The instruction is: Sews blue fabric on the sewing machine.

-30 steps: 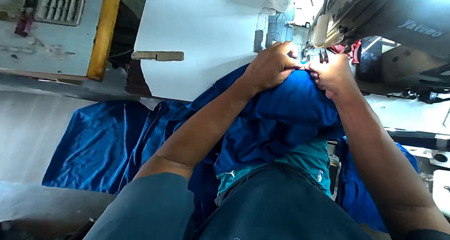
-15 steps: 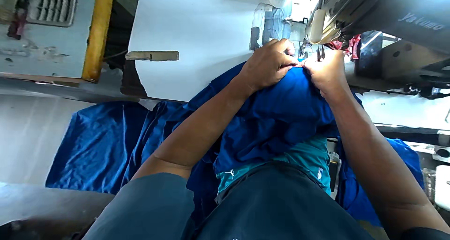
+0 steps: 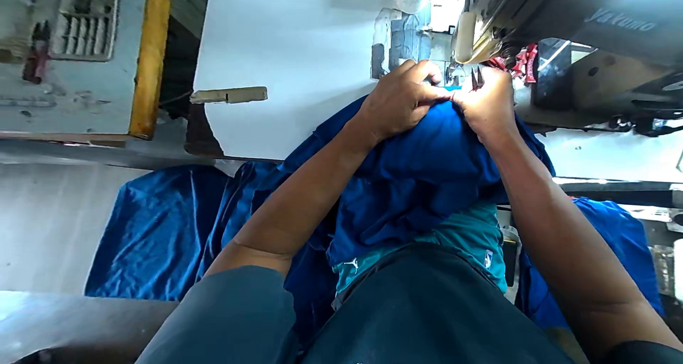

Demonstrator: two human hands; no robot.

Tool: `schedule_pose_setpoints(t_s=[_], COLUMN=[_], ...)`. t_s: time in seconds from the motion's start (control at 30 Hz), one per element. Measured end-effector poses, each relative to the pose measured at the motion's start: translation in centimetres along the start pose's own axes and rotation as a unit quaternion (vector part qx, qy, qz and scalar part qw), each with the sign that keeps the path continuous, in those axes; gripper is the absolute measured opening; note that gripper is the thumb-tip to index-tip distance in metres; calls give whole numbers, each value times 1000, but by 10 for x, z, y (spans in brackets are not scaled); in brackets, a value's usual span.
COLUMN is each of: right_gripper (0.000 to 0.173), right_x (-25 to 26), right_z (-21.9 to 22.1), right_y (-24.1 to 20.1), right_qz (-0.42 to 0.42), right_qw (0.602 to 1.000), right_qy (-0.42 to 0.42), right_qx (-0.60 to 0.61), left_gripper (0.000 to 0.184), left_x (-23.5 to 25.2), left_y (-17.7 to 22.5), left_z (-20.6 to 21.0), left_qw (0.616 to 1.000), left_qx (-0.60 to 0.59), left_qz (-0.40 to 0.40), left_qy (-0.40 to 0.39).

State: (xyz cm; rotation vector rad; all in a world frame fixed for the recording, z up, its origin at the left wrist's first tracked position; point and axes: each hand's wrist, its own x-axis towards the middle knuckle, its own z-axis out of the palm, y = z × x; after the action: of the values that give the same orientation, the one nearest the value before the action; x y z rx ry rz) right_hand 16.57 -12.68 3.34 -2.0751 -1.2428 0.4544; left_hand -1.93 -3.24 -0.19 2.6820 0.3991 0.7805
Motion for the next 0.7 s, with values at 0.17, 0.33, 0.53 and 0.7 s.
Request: schedule_pose_setpoints(t_s=[0.17,0.33,0.53,0.7], right_gripper=[23,20,12,21], right_x=[3,3,-7,-36], right_z=[0,-2,-18,-26], right_y=[3,2,6,18], right_qz=[-1,20,20,-176], right_qw=[1000,999,999,982], right_qy=[-13,-26,-22,27], right_qx=[7,21,22,-69], left_gripper=[35,40,40,40], left_x=[1,3,4,5], left_y=[3,7,8,9], left_z=[-1,-1,-2,-3], left_qw=[999,997,996,996], left_qx=[29,66,72,77], left_qz=[1,12,4,2], left_qy=[-23,-35,-44,-53])
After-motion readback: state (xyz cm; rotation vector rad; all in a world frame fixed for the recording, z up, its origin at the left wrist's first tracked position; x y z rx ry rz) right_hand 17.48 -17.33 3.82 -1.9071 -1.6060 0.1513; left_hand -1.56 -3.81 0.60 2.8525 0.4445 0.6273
